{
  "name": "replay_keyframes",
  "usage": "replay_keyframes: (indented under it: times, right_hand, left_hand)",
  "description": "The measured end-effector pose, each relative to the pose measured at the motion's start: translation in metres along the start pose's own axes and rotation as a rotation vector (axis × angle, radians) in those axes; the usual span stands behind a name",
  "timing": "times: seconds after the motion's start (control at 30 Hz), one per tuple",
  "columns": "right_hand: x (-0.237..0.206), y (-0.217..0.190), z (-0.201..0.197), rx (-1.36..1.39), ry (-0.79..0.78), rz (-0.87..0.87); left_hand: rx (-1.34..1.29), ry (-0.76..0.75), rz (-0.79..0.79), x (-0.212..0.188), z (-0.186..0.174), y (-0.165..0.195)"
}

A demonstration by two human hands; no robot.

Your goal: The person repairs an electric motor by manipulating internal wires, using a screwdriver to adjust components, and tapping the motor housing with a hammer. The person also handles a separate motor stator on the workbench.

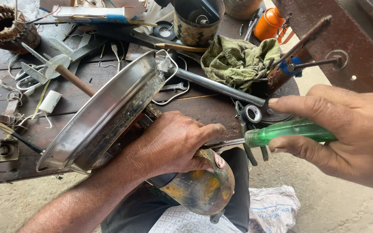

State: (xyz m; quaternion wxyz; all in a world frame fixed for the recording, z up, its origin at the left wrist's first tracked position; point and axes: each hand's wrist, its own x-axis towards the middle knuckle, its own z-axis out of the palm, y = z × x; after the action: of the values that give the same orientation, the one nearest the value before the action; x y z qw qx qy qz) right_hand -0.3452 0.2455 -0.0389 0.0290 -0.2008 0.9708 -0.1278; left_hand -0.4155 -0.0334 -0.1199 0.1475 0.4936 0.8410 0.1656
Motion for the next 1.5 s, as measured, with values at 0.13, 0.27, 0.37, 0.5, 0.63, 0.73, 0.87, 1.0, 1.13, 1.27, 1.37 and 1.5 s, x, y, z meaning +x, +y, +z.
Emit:
replay_keyframes:
  times: [0.13, 0.27, 0.37, 0.5, 0.63, 0.73, 0.87, 1.0, 1.13, 1.27, 1.37, 1.5]
  right_hand:
    - [0.0, -0.003, -0.005, 0.164, 0.13, -0.313]
    - [0.001, -0.012, -0.001, 0.071, 0.104, -0.103]
    - [0.003, -0.015, -0.001, 0.02, 0.151, -0.073]
    - [0.002, -0.013, -0.005, 0.086, 0.175, -0.361]
    - [-0.003, -0.012, -0.001, 0.022, 0.147, -0.2]
    - [-0.003, -0.012, 0.0, 0.021, 0.151, -0.09]
    - [0.002, -0.014, -0.008, 0.155, 0.135, -0.303]
    - [0.006, -0.022, -0.007, 0.066, 0.19, -0.026]
    - [0.006, -0.015, -0.005, 0.026, 0.088, -0.048]
    - [0.001, -0.003, 0.001, 0.089, 0.177, -0.272]
    - [-0.001, 0.003, 0.004, 0.084, 0.093, 0.003]
    - [-0.006, 0.003, -0.003, 0.221, 0.138, -0.297]
  left_hand:
    - [-0.001, -0.022, -0.038, 0.0, -0.004, 0.005]
    - [-0.014, -0.032, -0.053, -0.001, -0.007, 0.008]
    - [0.004, -0.036, -0.056, -0.001, -0.006, 0.008]
    - [-0.009, -0.045, -0.056, -0.003, -0.006, 0.007]
    - [-0.032, -0.006, -0.045, -0.004, -0.007, 0.009]
    - [-0.034, -0.041, -0.072, -0.003, -0.008, 0.01]
    - [-0.045, -0.015, -0.043, -0.002, -0.008, 0.011]
    - [-0.053, 0.012, -0.027, -0.003, -0.008, 0.011]
    - [-0.033, -0.007, -0.04, -0.004, -0.008, 0.011]
    - [-0.037, -0.013, -0.055, -0.005, -0.007, 0.01]
    - [-0.047, -0.009, -0.055, -0.004, -0.006, 0.01]
    - [-0.042, -0.023, -0.061, -0.003, -0.006, 0.012]
